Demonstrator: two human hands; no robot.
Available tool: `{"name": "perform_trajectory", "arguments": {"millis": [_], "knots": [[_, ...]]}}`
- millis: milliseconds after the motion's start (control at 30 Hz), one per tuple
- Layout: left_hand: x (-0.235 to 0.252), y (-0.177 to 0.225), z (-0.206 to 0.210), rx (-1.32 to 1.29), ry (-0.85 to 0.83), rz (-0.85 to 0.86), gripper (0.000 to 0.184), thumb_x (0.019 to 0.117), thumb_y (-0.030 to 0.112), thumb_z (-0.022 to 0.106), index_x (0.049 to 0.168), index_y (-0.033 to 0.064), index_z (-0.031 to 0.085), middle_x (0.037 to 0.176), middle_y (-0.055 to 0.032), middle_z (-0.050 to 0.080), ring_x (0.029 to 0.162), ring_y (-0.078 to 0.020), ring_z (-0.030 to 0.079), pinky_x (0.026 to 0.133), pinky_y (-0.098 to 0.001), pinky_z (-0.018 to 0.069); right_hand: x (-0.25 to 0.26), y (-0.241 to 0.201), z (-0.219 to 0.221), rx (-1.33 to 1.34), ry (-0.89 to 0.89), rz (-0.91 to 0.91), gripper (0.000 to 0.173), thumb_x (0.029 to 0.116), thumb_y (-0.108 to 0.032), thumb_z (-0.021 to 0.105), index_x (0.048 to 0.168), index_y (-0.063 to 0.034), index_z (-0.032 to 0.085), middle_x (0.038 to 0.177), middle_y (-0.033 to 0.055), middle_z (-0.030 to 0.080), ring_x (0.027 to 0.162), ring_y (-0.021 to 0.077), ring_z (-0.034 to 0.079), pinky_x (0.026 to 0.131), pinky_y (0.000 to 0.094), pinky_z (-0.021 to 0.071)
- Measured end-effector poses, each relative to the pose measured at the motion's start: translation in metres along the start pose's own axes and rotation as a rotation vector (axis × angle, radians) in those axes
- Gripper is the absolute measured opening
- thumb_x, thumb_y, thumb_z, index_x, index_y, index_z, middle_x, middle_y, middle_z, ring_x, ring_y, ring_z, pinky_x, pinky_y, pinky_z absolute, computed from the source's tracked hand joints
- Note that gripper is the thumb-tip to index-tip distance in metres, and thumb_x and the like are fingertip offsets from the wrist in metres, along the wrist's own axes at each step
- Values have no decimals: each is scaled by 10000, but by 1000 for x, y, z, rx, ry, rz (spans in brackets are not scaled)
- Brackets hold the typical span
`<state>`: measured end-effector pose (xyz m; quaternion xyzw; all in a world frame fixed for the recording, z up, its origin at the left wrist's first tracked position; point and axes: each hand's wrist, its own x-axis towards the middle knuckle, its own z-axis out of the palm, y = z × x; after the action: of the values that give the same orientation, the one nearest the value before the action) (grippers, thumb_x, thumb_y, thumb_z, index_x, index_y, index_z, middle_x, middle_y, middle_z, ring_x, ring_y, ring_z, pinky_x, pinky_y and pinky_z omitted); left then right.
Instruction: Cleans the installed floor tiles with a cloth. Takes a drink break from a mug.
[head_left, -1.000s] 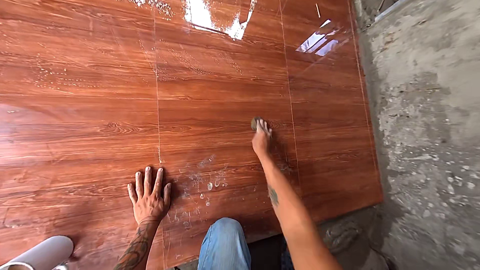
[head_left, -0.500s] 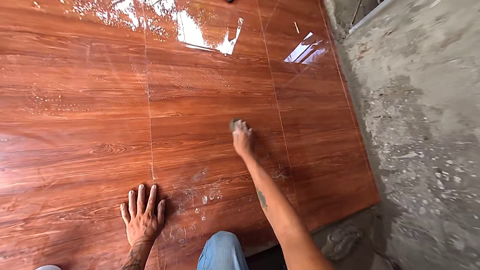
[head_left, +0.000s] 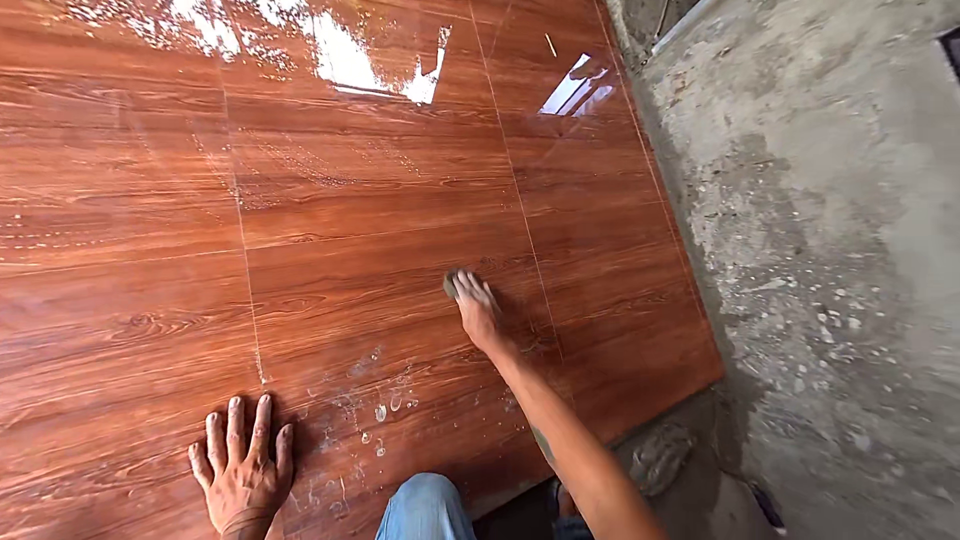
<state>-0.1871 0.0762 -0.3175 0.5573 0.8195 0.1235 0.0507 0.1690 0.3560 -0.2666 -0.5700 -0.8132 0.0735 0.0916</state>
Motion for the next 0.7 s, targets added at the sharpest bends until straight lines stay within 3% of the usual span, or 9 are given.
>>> {"name": "perform_trajectory", "arguments": {"millis": [33,100,200,267,333,433,500,600,700], "knots": [[0,0,0,-4,-2,3,677,1019,639,211,1592,320,377,1681,-83,301,1569,-370,198,1224,-656,96,-30,18,-6,-35,16,22,414,1059,-142,454,1436,-151,625,1512,18,577,1440,192,498,1216,492,386],[2,-1,1,-8,-14,8,672,1023,637,225,1595,317,372,1684,-91,291,1569,-378,191,1223,-659,92,-41,55,-26,-100,-22,195,416,1063,-130,423,1423,-106,630,1473,80,608,1413,245,532,1217,529,358],[-1,-4,2,-3,-14,10,670,1023,625,238,1592,301,382,1679,-109,298,1568,-386,187,1222,-663,91,47,84,-29,-98,-7,452,403,1068,-132,438,1423,-12,584,1480,193,568,1394,352,524,1169,571,380],[3,-6,4,4,-18,18,671,1023,625,241,1598,303,370,1686,-106,281,1572,-384,175,1222,-665,87,118,61,-21,13,25,534,391,1040,-138,484,1385,4,602,1444,232,573,1369,395,518,1144,583,384],[1,-7,5,8,-18,16,672,1021,630,236,1598,311,368,1689,-93,278,1574,-378,172,1223,-664,84,132,20,-7,47,4,385,396,1062,-163,466,1411,-29,597,1429,203,602,1375,361,533,1151,552,409],[2,-8,1,10,-13,25,676,1021,630,240,1595,301,378,1683,-107,290,1570,-382,182,1222,-664,88,72,21,-5,27,1,12,410,1066,-120,469,1459,-80,582,1528,97,551,1446,270,487,1208,536,363],[5,-6,2,0,-14,24,671,1026,624,247,1592,289,384,1678,-123,296,1565,-393,192,1218,-667,92,55,62,-27,-60,-89,59,425,1083,-141,442,1491,-86,548,1545,103,533,1446,279,488,1214,559,331],[0,-6,-1,6,-35,15,675,1027,625,249,1596,285,379,1681,-121,289,1566,-392,191,1218,-671,97,102,107,-35,-127,-102,327,413,1074,-135,424,1431,29,552,1487,228,543,1384,385,521,1152,587,383],[2,-5,1,9,-20,17,669,1027,616,258,1592,283,386,1679,-119,293,1567,-387,189,1222,-665,95,151,71,-23,-68,-59,416,410,1060,-155,451,1400,45,563,1436,267,563,1379,401,513,1170,573,369]]}}
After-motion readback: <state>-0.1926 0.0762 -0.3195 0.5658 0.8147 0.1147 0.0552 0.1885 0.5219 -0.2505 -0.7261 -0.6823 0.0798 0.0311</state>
